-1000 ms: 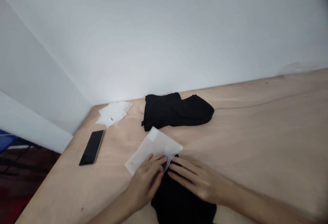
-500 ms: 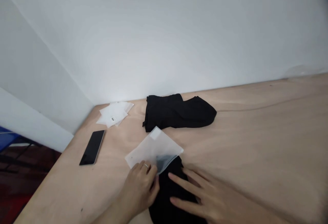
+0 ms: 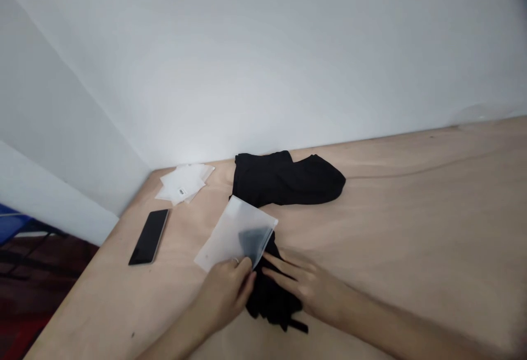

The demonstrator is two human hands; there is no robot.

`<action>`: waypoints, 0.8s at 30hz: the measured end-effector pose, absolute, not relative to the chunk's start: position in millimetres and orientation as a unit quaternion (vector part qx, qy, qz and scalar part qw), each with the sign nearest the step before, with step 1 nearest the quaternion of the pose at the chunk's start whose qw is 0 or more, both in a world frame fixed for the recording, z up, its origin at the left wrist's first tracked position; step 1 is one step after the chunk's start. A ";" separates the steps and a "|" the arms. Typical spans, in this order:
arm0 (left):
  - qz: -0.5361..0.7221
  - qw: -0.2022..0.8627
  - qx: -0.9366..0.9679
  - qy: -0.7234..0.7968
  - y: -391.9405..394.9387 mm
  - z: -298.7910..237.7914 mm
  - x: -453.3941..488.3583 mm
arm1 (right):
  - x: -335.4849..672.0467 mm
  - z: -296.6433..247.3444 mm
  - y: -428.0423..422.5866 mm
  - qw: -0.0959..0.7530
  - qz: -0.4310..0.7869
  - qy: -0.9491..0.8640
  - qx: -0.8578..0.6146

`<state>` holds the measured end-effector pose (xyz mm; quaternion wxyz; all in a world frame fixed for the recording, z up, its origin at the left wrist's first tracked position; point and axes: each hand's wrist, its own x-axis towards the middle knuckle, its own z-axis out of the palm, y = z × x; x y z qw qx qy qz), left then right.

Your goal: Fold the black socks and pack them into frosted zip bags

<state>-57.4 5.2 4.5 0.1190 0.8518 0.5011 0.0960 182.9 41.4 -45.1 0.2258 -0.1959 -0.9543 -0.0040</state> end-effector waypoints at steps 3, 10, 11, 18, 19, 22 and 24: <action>0.097 0.103 0.850 0.507 7.9 1.9 -60.9 | 183.3 -40.6 36.4 0.221 0.002 -0.962 -0.158; 0.136 0.162 0.896 0.391 9.6 17.1 -62.2 | 165.5 -35.9 52.1 0.309 0.025 -0.945 -0.110; 0.136 0.171 0.896 0.386 9.7 17.0 -62.4 | 164.9 -35.7 56.4 0.311 0.033 -0.941 -0.129; 0.161 0.210 0.869 0.418 9.0 7.3 -59.9 | 167.3 -42.9 46.2 0.311 0.032 -0.937 -0.154; 0.165 0.230 0.866 0.411 7.6 8.5 -58.0 | 166.1 -44.7 43.9 0.312 0.040 -0.935 -0.166; 0.179 0.290 0.846 0.411 2.6 15.4 -51.6 | 161.9 -46.1 44.3 0.308 0.084 -0.913 -0.254; 0.197 0.317 0.823 0.428 0.2 18.6 -48.5 | 159.9 -42.3 45.4 0.300 0.105 -0.898 -0.304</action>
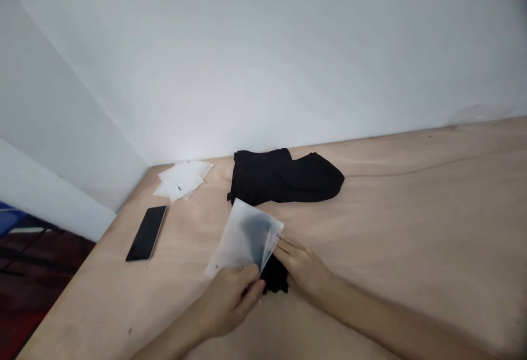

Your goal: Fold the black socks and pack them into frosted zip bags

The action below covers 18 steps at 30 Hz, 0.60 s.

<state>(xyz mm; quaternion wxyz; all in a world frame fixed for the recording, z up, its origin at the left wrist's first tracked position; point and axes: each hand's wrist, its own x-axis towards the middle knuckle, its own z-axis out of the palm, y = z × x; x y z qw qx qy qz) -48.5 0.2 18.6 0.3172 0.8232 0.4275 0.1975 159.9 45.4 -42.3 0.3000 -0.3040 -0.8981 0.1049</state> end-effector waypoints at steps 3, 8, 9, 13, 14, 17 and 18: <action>0.225 0.308 0.809 0.448 -1.3 17.1 -47.6 | 159.8 -32.7 36.1 0.289 0.124 -0.890 -0.329; 0.228 0.231 0.833 0.447 -3.7 7.6 -50.6 | 176.0 -20.6 3.6 0.272 0.033 -0.908 -0.318; 0.227 0.219 0.838 0.445 -4.4 6.6 -51.0 | 181.4 -18.8 -0.4 0.269 0.006 -0.913 -0.306; 0.235 0.159 0.856 0.433 -5.9 8.3 -50.3 | 197.3 -12.7 -0.3 0.270 -0.035 -0.944 -0.186; 0.243 0.145 0.860 0.425 -5.9 9.7 -49.9 | 198.1 -12.3 3.1 0.276 -0.034 -0.948 -0.153; 0.264 0.119 0.874 0.390 -5.1 13.2 -48.5 | 191.9 -16.1 16.6 0.310 -0.034 -0.945 -0.097; 0.261 0.116 0.880 0.378 -4.6 13.6 -48.2 | 187.4 -19.0 21.4 0.324 -0.039 -0.941 -0.087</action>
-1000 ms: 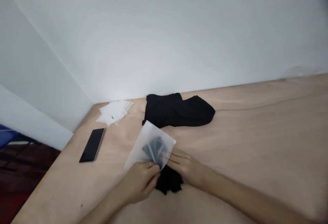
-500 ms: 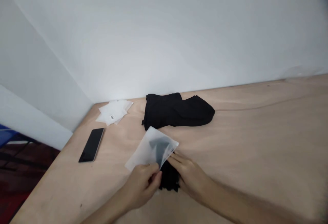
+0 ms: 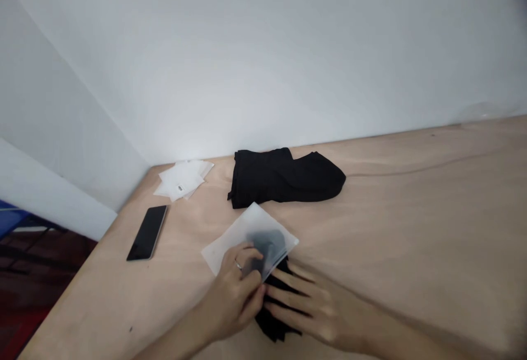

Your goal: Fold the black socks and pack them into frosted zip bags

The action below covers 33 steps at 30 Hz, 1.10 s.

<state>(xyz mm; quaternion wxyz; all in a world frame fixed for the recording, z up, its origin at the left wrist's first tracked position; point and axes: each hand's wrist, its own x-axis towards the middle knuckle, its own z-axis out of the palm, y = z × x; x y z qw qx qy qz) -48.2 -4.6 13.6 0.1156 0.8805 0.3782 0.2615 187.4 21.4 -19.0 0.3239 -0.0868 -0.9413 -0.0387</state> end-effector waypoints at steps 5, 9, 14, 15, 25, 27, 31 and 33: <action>0.221 0.151 0.892 0.366 -1.6 11.5 -48.0 | 157.1 -35.6 35.4 0.362 -0.084 -0.920 -0.128; 0.250 0.189 0.870 0.380 2.7 8.1 -50.9 | 135.1 -40.3 32.3 0.362 -0.092 -0.897 -0.237; 0.295 0.144 0.858 0.395 8.6 3.3 -58.0 | 135.3 -31.6 35.5 0.350 -0.061 -0.886 -0.297; 0.295 0.136 0.857 0.400 9.3 3.3 -58.6 | 138.6 -29.7 37.5 0.346 -0.054 -0.883 -0.311; 0.246 0.139 0.891 0.356 3.6 16.7 -47.5 | 132.4 -31.1 27.9 0.311 -0.039 -0.886 -0.342; 0.260 0.117 0.886 0.366 3.7 17.5 -49.2 | 133.0 -28.1 30.4 0.308 -0.020 -0.880 -0.360; 0.302 -0.004 0.858 0.415 3.7 17.2 -55.7 | 140.5 -21.9 40.3 0.306 0.007 -0.861 -0.405; 0.299 -0.064 0.847 0.435 2.2 15.7 -59.8 | 142.4 -21.6 42.6 0.304 0.008 -0.857 -0.415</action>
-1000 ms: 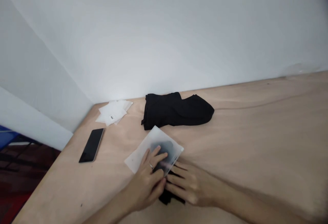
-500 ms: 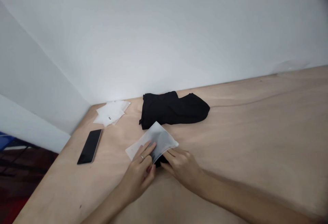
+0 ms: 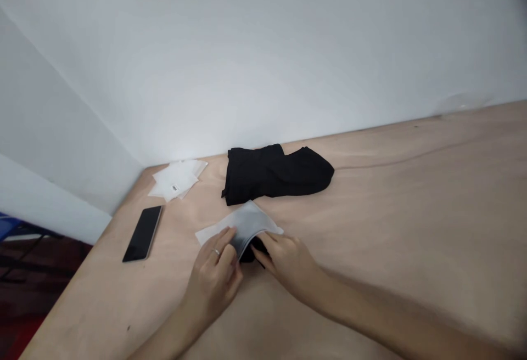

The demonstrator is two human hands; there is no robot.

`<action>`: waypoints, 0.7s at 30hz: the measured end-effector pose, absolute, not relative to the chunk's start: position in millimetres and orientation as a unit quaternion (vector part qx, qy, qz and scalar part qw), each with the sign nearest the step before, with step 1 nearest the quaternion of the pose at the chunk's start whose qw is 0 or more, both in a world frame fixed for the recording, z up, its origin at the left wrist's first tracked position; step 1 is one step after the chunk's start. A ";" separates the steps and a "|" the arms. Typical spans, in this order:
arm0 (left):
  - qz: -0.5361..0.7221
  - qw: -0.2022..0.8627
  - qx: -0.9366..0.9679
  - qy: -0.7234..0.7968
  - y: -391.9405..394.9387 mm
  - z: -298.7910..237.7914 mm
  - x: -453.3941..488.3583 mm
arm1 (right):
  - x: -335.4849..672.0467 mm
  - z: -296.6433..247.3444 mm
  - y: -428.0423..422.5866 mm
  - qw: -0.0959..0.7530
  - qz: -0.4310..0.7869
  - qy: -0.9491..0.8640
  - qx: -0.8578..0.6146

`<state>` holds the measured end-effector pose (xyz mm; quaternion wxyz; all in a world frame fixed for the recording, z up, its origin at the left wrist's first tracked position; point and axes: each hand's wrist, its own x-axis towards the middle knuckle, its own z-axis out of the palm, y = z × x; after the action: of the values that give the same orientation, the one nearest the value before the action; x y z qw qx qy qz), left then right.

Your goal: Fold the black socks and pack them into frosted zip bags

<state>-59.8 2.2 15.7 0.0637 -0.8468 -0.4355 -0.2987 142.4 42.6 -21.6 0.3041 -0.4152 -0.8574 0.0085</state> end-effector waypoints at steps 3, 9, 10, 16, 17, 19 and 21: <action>-0.266 0.097 -0.834 -0.473 -1.9 11.2 -66.3 | 141.5 -24.2 42.4 0.302 -0.001 -0.857 -0.417; -0.198 -0.021 -0.829 -0.522 -10.5 -1.8 -67.4 | 134.7 -24.8 41.6 0.293 -0.021 -0.862 -0.412; -0.196 -0.032 -0.832 -0.518 -11.1 -3.6 -66.2 | 132.5 -23.8 40.5 0.291 -0.022 -0.865 -0.409; -0.163 -0.002 -0.859 -0.485 -12.3 -5.3 -65.6 | 122.7 -15.8 17.2 0.297 -0.014 -0.888 -0.352; -0.155 0.001 -0.865 -0.478 -12.8 -4.1 -66.9 | 125.3 -14.3 12.1 0.302 -0.012 -0.888 -0.347; -0.140 0.006 -0.873 -0.467 -13.8 -1.4 -69.6 | 135.9 -12.6 2.4 0.310 -0.016 -0.890 -0.335; -0.128 0.014 -0.879 -0.459 -14.0 0.6 -72.0 | 151.4 -14.8 -6.0 0.302 -0.024 -0.900 -0.313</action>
<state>-72.0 -14.0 0.6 0.0139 -0.8788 -0.4594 -0.1284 151.4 -6.0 -14.8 0.3021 -0.3130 -0.9001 -0.0237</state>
